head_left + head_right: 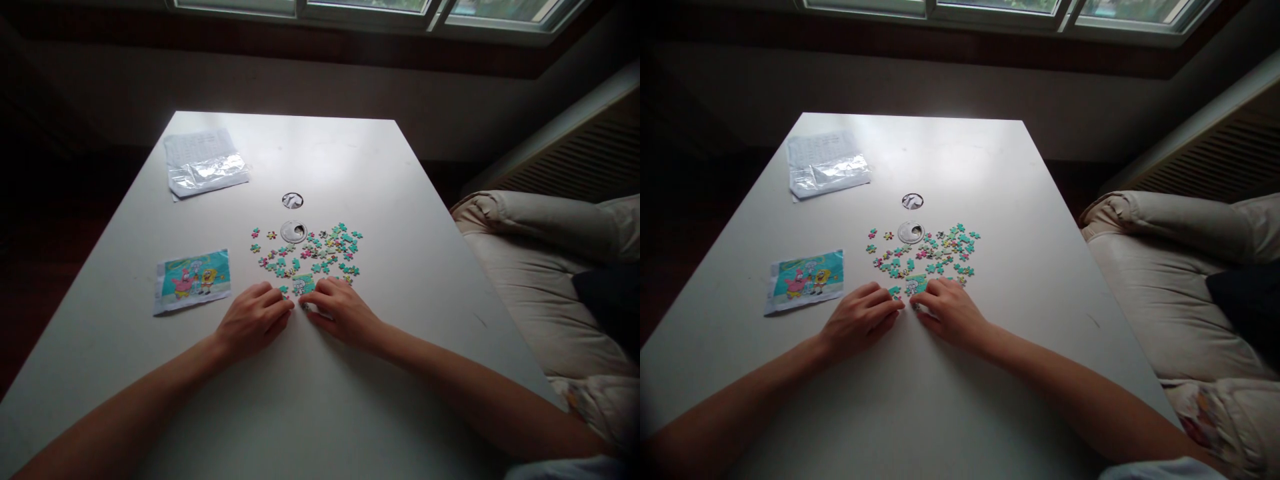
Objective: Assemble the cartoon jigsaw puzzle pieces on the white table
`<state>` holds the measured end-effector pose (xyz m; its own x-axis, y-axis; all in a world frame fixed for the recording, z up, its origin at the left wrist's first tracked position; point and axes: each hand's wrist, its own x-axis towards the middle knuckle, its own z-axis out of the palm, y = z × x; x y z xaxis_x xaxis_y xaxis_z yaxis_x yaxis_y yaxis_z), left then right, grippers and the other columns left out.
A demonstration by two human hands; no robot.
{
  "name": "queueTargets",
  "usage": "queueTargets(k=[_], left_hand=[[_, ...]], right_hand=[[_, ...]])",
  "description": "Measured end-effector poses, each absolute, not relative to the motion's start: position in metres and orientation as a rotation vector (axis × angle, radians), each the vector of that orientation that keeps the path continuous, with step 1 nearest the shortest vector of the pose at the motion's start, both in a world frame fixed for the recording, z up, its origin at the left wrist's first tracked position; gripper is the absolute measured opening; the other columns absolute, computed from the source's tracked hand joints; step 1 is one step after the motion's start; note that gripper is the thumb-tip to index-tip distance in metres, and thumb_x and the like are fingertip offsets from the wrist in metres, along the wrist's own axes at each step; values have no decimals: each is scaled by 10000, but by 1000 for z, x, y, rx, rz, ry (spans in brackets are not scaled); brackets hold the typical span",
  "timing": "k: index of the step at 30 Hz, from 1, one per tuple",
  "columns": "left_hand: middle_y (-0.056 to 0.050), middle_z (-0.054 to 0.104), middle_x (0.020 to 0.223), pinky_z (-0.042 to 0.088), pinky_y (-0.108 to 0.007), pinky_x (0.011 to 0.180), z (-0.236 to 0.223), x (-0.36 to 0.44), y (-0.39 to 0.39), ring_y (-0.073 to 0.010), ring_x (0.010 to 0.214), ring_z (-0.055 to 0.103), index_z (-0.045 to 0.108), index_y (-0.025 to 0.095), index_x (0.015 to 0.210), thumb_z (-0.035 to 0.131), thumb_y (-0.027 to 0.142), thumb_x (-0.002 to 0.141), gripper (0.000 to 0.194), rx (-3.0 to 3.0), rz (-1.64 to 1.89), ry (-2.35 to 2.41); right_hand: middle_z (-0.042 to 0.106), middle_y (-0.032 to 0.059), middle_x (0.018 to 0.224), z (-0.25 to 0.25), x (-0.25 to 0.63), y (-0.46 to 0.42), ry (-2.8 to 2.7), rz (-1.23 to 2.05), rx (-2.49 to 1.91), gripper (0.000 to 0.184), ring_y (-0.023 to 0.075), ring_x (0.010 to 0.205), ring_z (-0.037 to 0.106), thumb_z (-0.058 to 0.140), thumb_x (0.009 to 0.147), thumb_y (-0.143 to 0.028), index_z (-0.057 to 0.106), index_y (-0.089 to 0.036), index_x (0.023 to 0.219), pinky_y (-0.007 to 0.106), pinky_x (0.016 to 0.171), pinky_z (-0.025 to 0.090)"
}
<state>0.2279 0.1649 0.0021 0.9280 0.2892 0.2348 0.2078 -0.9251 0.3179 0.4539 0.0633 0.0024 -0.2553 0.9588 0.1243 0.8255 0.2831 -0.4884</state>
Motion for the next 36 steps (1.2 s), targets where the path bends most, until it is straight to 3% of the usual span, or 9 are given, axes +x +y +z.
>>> queueTargets(k=[15, 21, 26, 36], left_hand=[[-41, 629, 854, 402, -363, 736, 9, 229, 163, -206, 799, 499, 651, 208, 1050, 467, 245, 1005, 194, 2827, 340, 295], [-42, 640, 857, 396, -368, 735, 9, 229, 161, -203, 805, 508, 655, 211, 1054, 450, 263, 1018, 214, 2839, 336, 299], [-37, 641, 828, 378, -363, 718, 9, 229, 161, -200, 790, 506, 660, 216, 990, 439, 270, 1028, 230, 2844, 355, 423], [-36, 641, 856, 382, -370, 755, 5, 228, 163, -212, 816, 503, 655, 226, 1030, 431, 295, 1033, 234, 2827, 269, 426]], right_hand=[[636, 44, 989, 0, 454, 58, -1990, 668, -1480, 118, 209, 970, 539, 624, 902, -141, 590, -225, 979, 353, 900, 382], [656, 19, 911, -7, 447, 54, -1806, 765, -1392, 93, 170, 850, 568, 596, 924, -157, 609, -231, 979, 313, 829, 427], [645, -3, 837, -9, 447, 54, -1556, 869, -1493, 147, 124, 688, 552, 656, 912, -236, 636, -237, 1058, 251, 642, 437], [634, -2, 814, -8, 456, 63, -1091, 1127, -1361, 122, 141, 705, 649, 613, 931, -319, 612, -213, 992, 252, 585, 491]])
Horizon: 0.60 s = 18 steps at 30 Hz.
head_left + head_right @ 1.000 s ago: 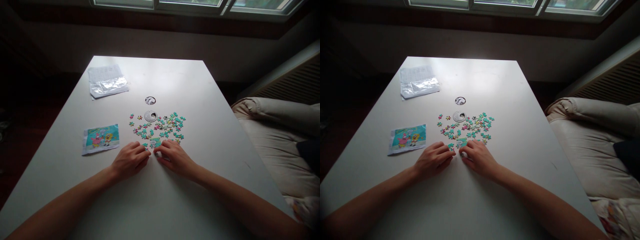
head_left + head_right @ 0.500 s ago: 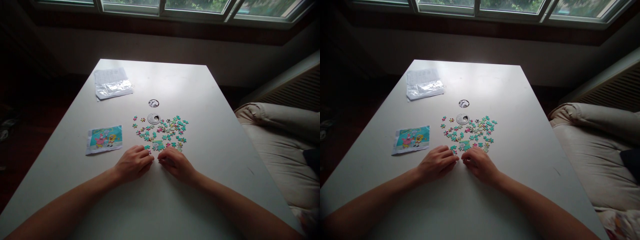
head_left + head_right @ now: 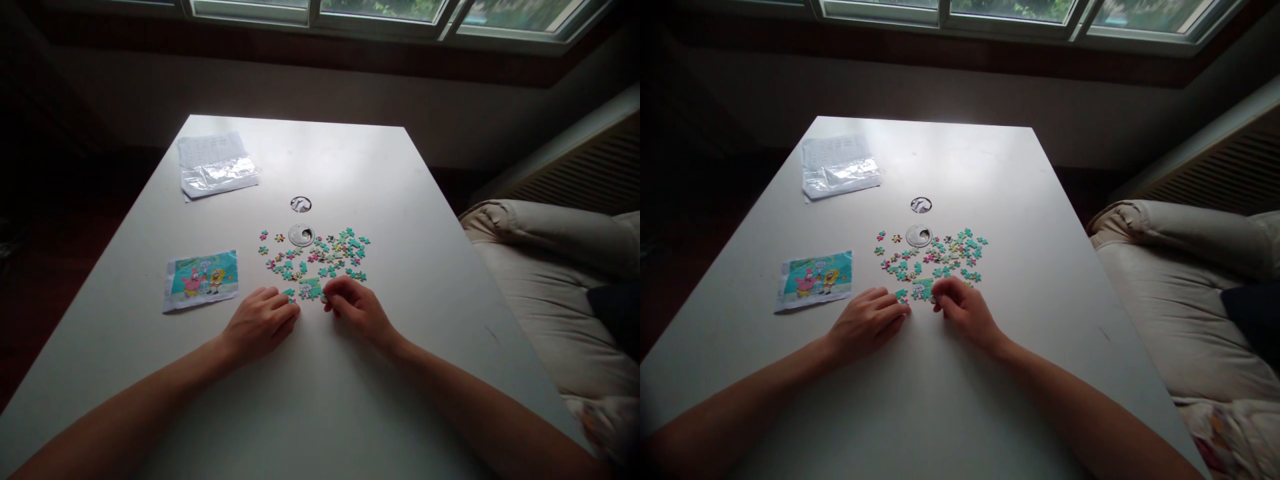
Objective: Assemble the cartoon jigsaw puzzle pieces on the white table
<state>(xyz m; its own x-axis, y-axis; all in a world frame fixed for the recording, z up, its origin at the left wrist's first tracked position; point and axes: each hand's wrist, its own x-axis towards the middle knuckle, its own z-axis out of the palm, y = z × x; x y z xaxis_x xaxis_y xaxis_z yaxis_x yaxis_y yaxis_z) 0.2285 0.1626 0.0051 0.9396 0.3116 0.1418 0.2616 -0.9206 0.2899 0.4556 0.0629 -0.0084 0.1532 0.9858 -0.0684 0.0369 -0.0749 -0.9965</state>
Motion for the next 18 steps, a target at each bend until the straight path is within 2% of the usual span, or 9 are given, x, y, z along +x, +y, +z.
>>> queueTargets(k=[4, 8, 14, 18], left_hand=[[-41, 646, 874, 390, -371, 769, 4, 228, 163, -214, 829, 507, 654, 225, 1046, 435, 295, 1032, 230, 2822, 268, 423], [-40, 643, 850, 389, -363, 754, 5, 228, 163, -208, 809, 506, 654, 223, 1030, 435, 294, 1032, 231, 2829, 282, 419], [-27, 626, 784, 383, -353, 719, 5, 227, 163, -195, 757, 502, 653, 221, 937, 439, 290, 1028, 243, 2831, 321, 448], [-24, 620, 758, 376, -350, 698, 4, 227, 163, -188, 737, 502, 649, 218, 872, 449, 289, 1021, 259, 2836, 350, 465]], right_hand=[[633, -3, 800, -8, 456, 65, -1028, 1160, -1379, 162, 143, 705, 644, 634, 910, -321, 609, -204, 1020, 243, 563, 487], [632, -9, 811, -7, 457, 63, -1084, 1130, -1407, 170, 138, 725, 625, 625, 909, -297, 601, -212, 1054, 251, 614, 487], [631, -18, 811, 0, 453, 56, -1518, 911, -1576, 158, 110, 647, 532, 589, 875, -146, 639, -221, 1004, 246, 628, 430], [629, 18, 864, 2, 452, 56, -1755, 721, -1512, 216, 168, 822, 556, 596, 837, -60, 645, -218, 976, 286, 747, 435]])
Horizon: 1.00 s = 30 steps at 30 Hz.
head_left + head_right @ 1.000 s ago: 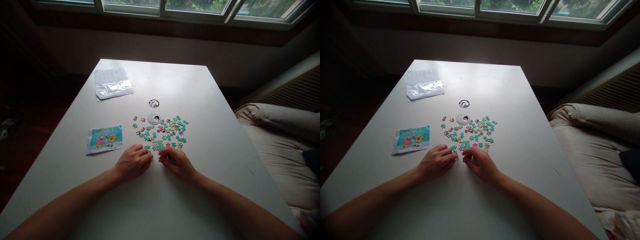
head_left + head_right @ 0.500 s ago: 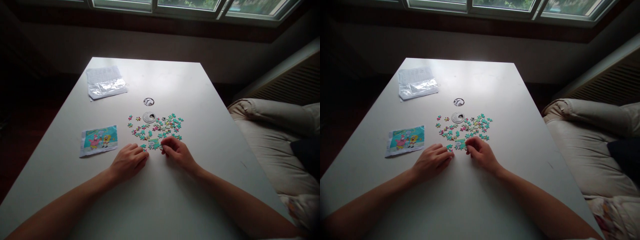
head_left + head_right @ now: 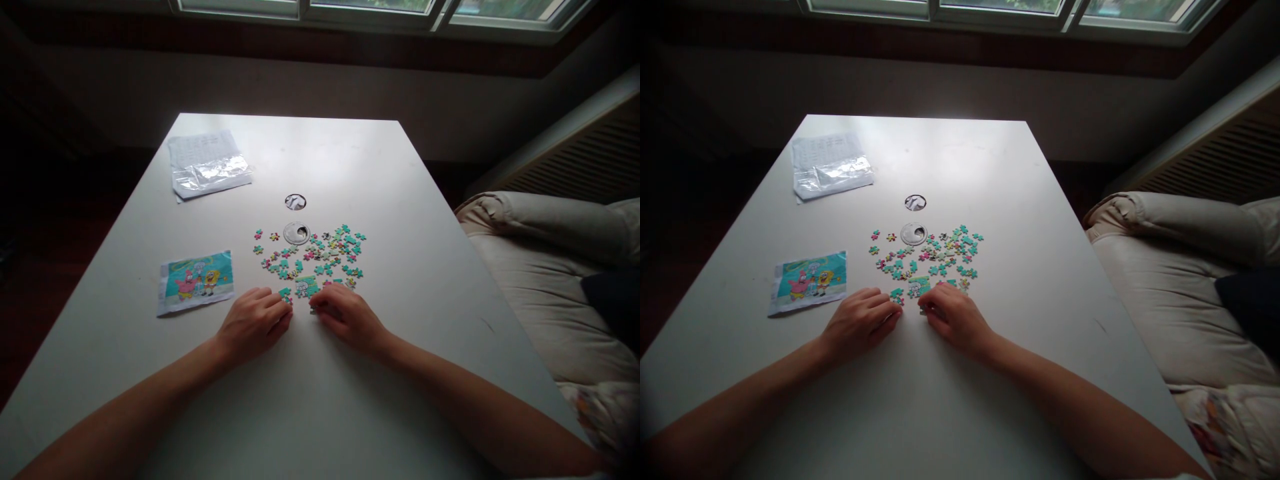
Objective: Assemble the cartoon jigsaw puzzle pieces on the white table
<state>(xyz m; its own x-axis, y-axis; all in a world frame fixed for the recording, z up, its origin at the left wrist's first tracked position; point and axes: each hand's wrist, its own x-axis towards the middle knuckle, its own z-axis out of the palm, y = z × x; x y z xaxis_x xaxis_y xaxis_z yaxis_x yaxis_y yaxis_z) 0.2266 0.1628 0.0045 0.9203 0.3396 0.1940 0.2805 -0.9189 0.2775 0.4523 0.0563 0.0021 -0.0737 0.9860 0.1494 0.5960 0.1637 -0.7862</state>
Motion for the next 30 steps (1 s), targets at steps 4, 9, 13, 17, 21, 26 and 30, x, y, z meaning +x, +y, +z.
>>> queueTargets(k=[4, 9, 13, 17, 21, 26, 30], left_hand=[[-21, 623, 761, 368, -349, 696, 6, 227, 163, -189, 736, 500, 647, 215, 863, 451, 289, 1022, 263, 2834, 348, 471], [-23, 619, 756, 368, -346, 698, 6, 228, 163, -192, 734, 501, 648, 211, 860, 445, 294, 1025, 275, 2837, 338, 470], [-21, 619, 755, 371, -346, 699, 6, 228, 162, -189, 730, 499, 645, 212, 854, 448, 289, 1023, 270, 2835, 345, 472], [-22, 618, 752, 366, -348, 686, 6, 228, 162, -186, 723, 494, 638, 212, 845, 447, 286, 1022, 271, 2834, 361, 466], [-22, 621, 754, 364, -351, 685, 6, 228, 163, -187, 726, 497, 635, 215, 852, 447, 291, 1023, 265, 2839, 348, 465], [-21, 626, 758, 372, -350, 687, 5, 228, 163, -186, 734, 507, 635, 219, 865, 450, 286, 1022, 252, 2833, 344, 463], [-25, 632, 768, 381, -349, 698, 5, 228, 162, -189, 745, 516, 643, 220, 894, 452, 291, 1022, 241, 2822, 353, 453]], right_hand=[[634, 55, 942, 0, 453, 58, -1903, 618, -1488, 195, 213, 933, 542, 598, 875, -77, 650, -224, 992, 329, 816, 434], [637, 60, 941, -4, 455, 58, -1883, 591, -1440, 239, 216, 938, 541, 532, 842, -17, 636, -219, 914, 334, 824, 430], [569, 22, 740, -4, 457, 57, -1782, 598, -1382, 253, 174, 765, 517, 450, 796, 11, 566, -206, 742, 290, 708, 393], [468, -10, 623, -1, 459, 57, -1710, 575, -1389, 228, 146, 640, 442, 412, 717, 0, 473, -208, 643, 271, 633, 337], [422, -16, 610, 2, 459, 55, -1732, 588, -1411, 189, 142, 614, 402, 399, 666, -25, 412, -211, 634, 270, 610, 304], [439, -8, 606, 3, 459, 53, -1840, 566, -1408, 170, 153, 615, 400, 402, 657, -47, 402, -215, 638, 283, 615, 295], [438, -7, 608, 4, 457, 52, -1902, 566, -1388, 166, 156, 614, 398, 406, 647, -54, 391, -219, 642, 284, 611, 289]])
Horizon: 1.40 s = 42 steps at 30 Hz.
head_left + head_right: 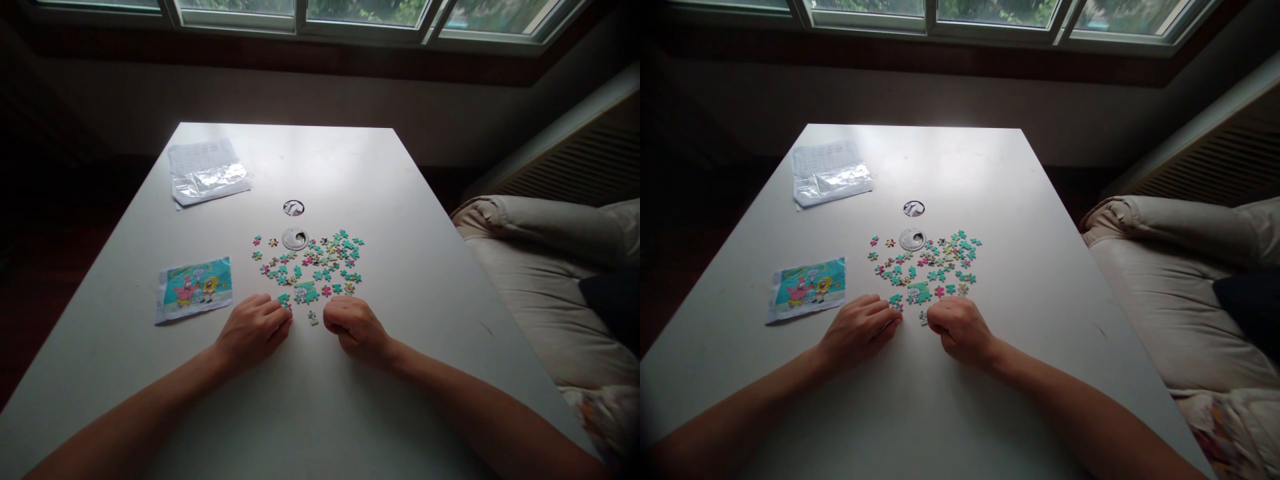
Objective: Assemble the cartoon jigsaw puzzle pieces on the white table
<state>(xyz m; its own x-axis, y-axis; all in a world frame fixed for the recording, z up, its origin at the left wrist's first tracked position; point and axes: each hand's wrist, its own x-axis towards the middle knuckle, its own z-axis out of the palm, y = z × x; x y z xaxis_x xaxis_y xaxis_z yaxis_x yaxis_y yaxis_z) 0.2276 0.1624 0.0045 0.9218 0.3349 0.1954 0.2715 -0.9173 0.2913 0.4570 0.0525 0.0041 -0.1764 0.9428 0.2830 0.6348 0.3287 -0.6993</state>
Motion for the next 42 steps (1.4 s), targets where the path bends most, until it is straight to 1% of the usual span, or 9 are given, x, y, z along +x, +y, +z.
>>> queueTargets(k=[5, 10, 14, 22, 31, 34, 37, 40, 42], left_hand=[[-25, 630, 767, 392, -351, 690, 5, 227, 162, -190, 743, 519, 649, 221, 897, 454, 290, 1021, 242, 2813, 353, 454], [-27, 622, 755, 399, -333, 680, 4, 227, 162, -182, 738, 520, 654, 223, 900, 442, 292, 1024, 255, 2802, 383, 443], [-29, 632, 769, 390, -331, 692, 3, 227, 163, -186, 745, 518, 651, 222, 919, 447, 293, 1026, 241, 2781, 369, 433], [-23, 654, 814, 376, -337, 701, 1, 227, 164, -193, 756, 513, 641, 227, 1005, 469, 266, 1017, 177, 2743, 343, 382], [-22, 667, 847, 377, -336, 712, 2, 227, 164, -196, 764, 513, 632, 227, 1031, 474, 257, 1014, 162, 2746, 326, 352], [-22, 664, 847, 375, -332, 716, 2, 227, 164, -196, 769, 515, 632, 226, 1022, 474, 256, 1014, 162, 2756, 339, 350], [-21, 648, 824, 370, -335, 717, 3, 228, 165, -198, 768, 514, 633, 226, 998, 472, 258, 1013, 165, 2762, 326, 360], [-17, 637, 808, 370, -339, 722, 5, 227, 166, -193, 756, 519, 635, 225, 981, 469, 258, 1014, 173, 2760, 317, 375], [-17, 641, 813, 376, -340, 728, 5, 226, 166, -189, 754, 530, 639, 223, 983, 469, 255, 1013, 176, 2759, 329, 388]], right_hand=[[421, -13, 594, 2, 455, 51, -1952, 549, -1364, 174, 161, 613, 375, 405, 650, -53, 369, -223, 650, 296, 614, 274], [433, -7, 613, -2, 455, 52, -1877, 495, -1392, 170, 161, 616, 392, 403, 664, -57, 377, -225, 651, 293, 609, 282], [464, 0, 622, -2, 455, 53, -1936, 403, -1326, 197, 170, 632, 402, 393, 738, -46, 376, -231, 671, 307, 627, 299], [530, 15, 688, -1, 454, 51, -2110, 383, -1158, 215, 176, 675, 450, 393, 887, -80, 415, -238, 743, 315, 674, 339], [586, 24, 704, 0, 457, 54, -2060, 384, -1189, 221, 174, 684, 491, 408, 880, -74, 489, -235, 752, 312, 672, 378], [592, 19, 701, 5, 465, 56, -1783, 436, -1309, 242, 164, 689, 526, 420, 861, -51, 528, -224, 733, 299, 664, 400], [610, 10, 733, 13, 481, 61, -1476, 462, -1483, 243, 160, 721, 564, 448, 823, -29, 578, -215, 737, 294, 694, 435], [621, 13, 782, 21, 504, 67, -1453, 420, -1633, 220, 167, 766, 571, 487, 810, -38, 614, -211, 759, 298, 723, 440], [638, 25, 855, 23, 520, 71, -1508, 406, -1727, 198, 170, 789, 569, 516, 814, -57, 639, -211, 800, 280, 658, 423]])
